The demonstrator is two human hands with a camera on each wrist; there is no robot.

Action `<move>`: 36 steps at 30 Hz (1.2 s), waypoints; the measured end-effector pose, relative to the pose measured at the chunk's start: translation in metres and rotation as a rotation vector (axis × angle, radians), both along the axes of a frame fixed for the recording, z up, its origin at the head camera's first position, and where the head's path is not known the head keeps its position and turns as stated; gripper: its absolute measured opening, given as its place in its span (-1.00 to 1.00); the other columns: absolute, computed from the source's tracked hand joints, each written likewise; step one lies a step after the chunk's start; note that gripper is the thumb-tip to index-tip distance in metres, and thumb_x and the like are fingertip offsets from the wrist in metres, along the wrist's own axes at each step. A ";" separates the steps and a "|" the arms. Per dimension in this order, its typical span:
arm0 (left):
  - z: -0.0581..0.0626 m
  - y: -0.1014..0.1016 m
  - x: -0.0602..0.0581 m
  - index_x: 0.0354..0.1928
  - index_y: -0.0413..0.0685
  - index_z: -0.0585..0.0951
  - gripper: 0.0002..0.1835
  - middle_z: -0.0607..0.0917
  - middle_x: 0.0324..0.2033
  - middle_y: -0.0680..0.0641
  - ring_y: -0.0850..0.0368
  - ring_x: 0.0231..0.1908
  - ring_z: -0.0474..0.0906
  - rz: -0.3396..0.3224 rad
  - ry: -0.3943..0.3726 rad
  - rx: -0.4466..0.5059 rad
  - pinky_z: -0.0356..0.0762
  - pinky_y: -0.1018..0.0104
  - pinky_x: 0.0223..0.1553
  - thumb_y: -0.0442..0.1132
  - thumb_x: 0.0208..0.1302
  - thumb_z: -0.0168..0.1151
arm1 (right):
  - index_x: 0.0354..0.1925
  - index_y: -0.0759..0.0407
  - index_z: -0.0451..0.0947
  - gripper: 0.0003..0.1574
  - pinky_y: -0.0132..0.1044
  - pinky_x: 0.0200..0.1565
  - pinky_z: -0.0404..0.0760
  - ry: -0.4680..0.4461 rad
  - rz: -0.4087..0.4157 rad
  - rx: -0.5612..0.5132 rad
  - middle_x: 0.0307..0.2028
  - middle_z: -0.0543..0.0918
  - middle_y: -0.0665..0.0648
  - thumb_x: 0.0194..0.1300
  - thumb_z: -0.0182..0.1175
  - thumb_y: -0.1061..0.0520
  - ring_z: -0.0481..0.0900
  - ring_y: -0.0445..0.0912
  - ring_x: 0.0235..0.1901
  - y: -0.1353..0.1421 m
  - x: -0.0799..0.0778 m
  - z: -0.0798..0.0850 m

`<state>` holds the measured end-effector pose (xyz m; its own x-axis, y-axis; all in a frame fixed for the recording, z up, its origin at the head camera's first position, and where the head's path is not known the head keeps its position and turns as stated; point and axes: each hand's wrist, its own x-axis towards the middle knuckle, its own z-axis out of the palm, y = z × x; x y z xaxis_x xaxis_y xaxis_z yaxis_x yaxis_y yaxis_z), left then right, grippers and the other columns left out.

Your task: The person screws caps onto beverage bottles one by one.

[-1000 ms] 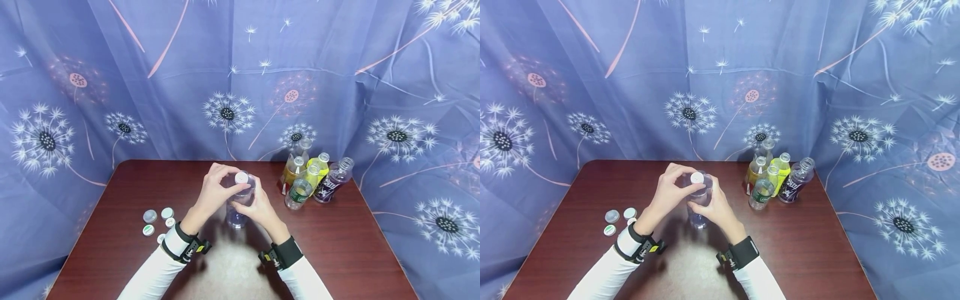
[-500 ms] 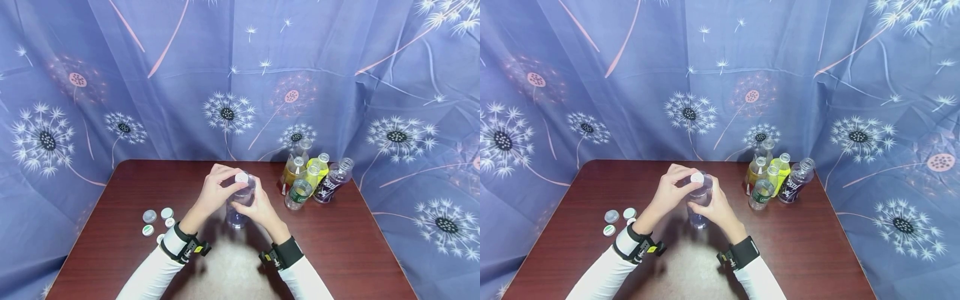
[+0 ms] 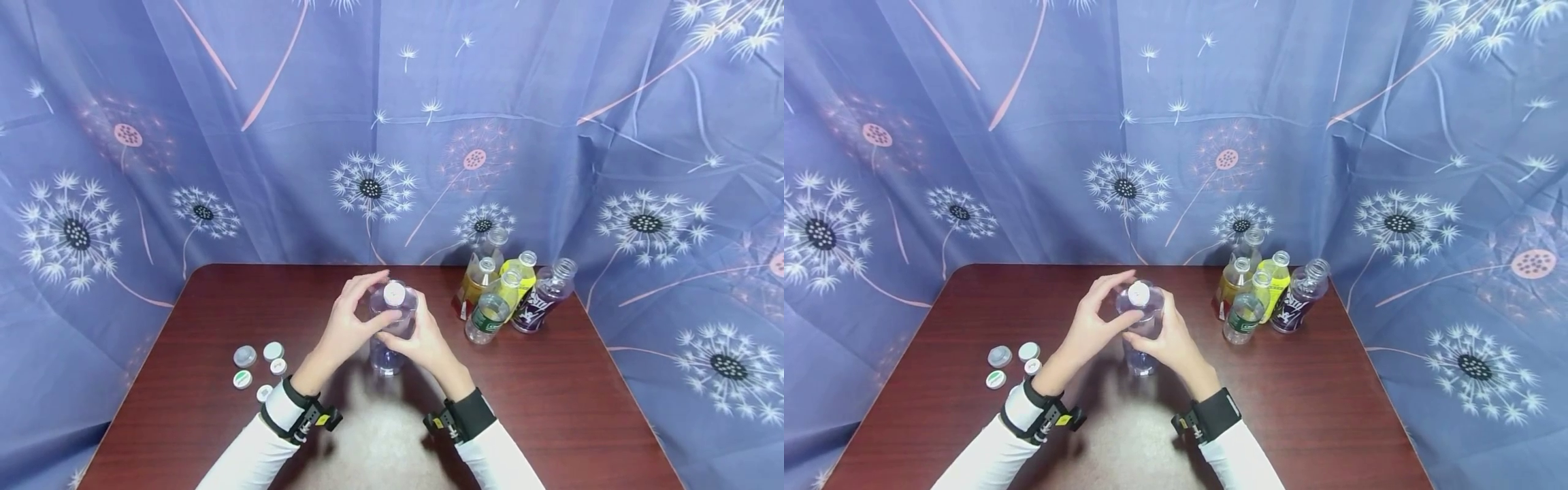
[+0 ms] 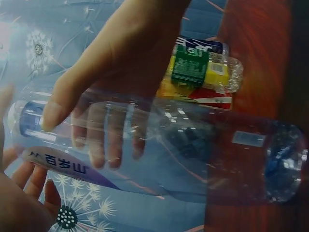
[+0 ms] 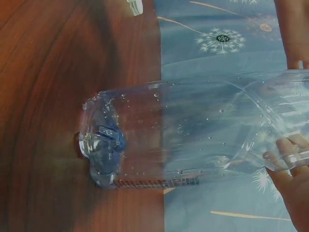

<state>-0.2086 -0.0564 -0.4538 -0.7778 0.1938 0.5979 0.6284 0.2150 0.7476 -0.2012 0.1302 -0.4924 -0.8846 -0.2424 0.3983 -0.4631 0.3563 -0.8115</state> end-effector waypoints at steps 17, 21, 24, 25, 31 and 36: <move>-0.036 0.013 0.022 0.60 0.11 0.20 0.21 0.42 0.42 -0.08 0.00 0.38 0.38 0.082 -0.287 0.050 0.40 -0.11 0.38 -0.16 -0.08 0.74 | 0.66 0.07 -0.15 0.50 0.04 0.43 0.40 -0.160 0.246 -0.122 0.52 0.24 0.24 0.04 0.61 0.35 0.33 0.14 0.45 0.021 0.013 -0.026; -0.040 0.016 0.024 0.55 0.07 0.26 0.15 0.47 0.37 -0.09 -0.02 0.33 0.45 0.119 -0.292 0.058 0.45 -0.13 0.33 -0.15 -0.09 0.75 | 0.63 0.15 0.00 0.34 0.32 0.37 0.35 -0.088 0.182 0.000 0.51 0.27 0.28 0.10 0.60 0.27 0.33 0.23 0.44 0.034 0.018 -0.029; -0.041 0.016 0.024 0.51 -0.03 0.31 0.08 0.52 0.33 -0.14 -0.07 0.29 0.49 0.139 -0.287 0.066 0.48 -0.15 0.29 -0.15 -0.06 0.73 | 0.60 0.21 0.06 0.26 0.34 0.34 0.37 -0.050 0.140 0.049 0.49 0.30 0.31 0.13 0.58 0.25 0.36 0.29 0.41 0.040 0.020 -0.032; -0.041 0.016 0.023 0.50 -0.05 0.32 0.06 0.52 0.32 -0.15 -0.09 0.28 0.49 0.146 -0.283 0.062 0.49 -0.16 0.28 -0.15 -0.05 0.72 | 0.59 0.22 0.08 0.23 0.33 0.34 0.38 -0.050 0.130 0.060 0.49 0.31 0.31 0.15 0.58 0.23 0.37 0.30 0.41 0.042 0.021 -0.034; -0.040 0.004 0.014 0.51 0.05 0.35 0.04 0.48 0.24 -0.17 -0.11 0.22 0.47 0.189 -0.264 0.008 0.48 -0.23 0.25 -0.08 -0.04 0.71 | 0.57 0.20 0.17 0.10 0.23 0.36 0.42 -0.098 0.086 0.101 0.48 0.32 0.27 0.24 0.53 0.13 0.36 0.31 0.41 0.052 0.028 -0.041; -0.040 -0.015 0.001 0.55 0.05 0.31 0.08 0.48 0.24 -0.19 -0.13 0.24 0.46 0.258 -0.264 -0.034 0.43 -0.19 0.32 -0.07 -0.02 0.70 | 0.51 0.22 0.25 0.00 0.22 0.30 0.49 -0.046 0.086 0.131 0.46 0.33 0.29 0.25 0.51 0.15 0.39 0.20 0.39 0.056 0.029 -0.049</move>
<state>-0.2076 -0.0714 -0.4934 -0.9304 -0.0123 0.3663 0.3363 0.3685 0.8666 -0.1725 0.1858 -0.5415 -0.8750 -0.3649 0.3182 -0.4600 0.4212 -0.7817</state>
